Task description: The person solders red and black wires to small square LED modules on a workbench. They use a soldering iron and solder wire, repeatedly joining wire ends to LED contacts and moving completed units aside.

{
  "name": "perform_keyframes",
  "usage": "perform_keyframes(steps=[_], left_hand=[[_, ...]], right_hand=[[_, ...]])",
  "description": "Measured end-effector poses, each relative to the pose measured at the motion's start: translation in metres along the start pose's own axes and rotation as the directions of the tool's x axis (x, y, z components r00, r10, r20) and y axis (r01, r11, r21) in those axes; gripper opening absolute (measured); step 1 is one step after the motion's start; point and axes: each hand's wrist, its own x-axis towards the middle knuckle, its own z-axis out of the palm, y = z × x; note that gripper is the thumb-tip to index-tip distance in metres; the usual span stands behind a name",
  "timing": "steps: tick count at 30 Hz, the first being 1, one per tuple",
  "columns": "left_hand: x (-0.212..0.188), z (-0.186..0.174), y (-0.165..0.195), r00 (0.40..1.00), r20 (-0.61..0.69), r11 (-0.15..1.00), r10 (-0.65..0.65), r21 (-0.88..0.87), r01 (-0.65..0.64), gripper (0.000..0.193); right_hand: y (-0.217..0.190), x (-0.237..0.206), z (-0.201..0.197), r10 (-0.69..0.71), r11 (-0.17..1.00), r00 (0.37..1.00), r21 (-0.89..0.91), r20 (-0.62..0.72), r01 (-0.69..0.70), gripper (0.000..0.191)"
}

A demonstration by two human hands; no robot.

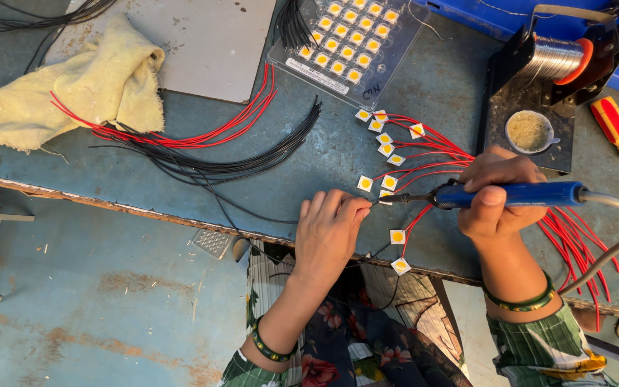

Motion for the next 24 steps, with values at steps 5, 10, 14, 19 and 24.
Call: perform_keyframes(steps=[5,10,14,19,24], left_hand=[[0.0,0.0,-0.001,1.0,-0.004,1.0,0.006,-0.004,-0.006,0.01],[-0.001,0.001,-0.001,1.0,-0.006,1.0,0.006,-0.004,-0.006,0.01],[-0.001,0.002,-0.001,1.0,-0.007,1.0,0.005,-0.006,-0.005,0.01],[-0.001,0.002,-0.001,1.0,-0.003,1.0,0.004,-0.008,-0.004,0.011],[-0.001,0.002,-0.002,1.0,-0.003,1.0,0.014,0.001,-0.014,0.011]], right_hand=[[-0.001,0.002,0.0,-0.021,0.999,0.999,-0.025,0.029,0.022,0.043],[-0.001,0.002,0.001,-0.021,0.999,0.999,-0.025,0.026,0.022,0.044],[-0.001,0.002,0.001,-0.027,0.999,0.999,-0.033,0.031,0.028,0.045],[-0.003,0.004,0.001,-0.026,0.998,0.999,-0.053,0.045,0.029,0.045],[-0.005,0.01,0.003,-0.075,0.995,0.994,-0.053,0.075,0.079,0.045]])
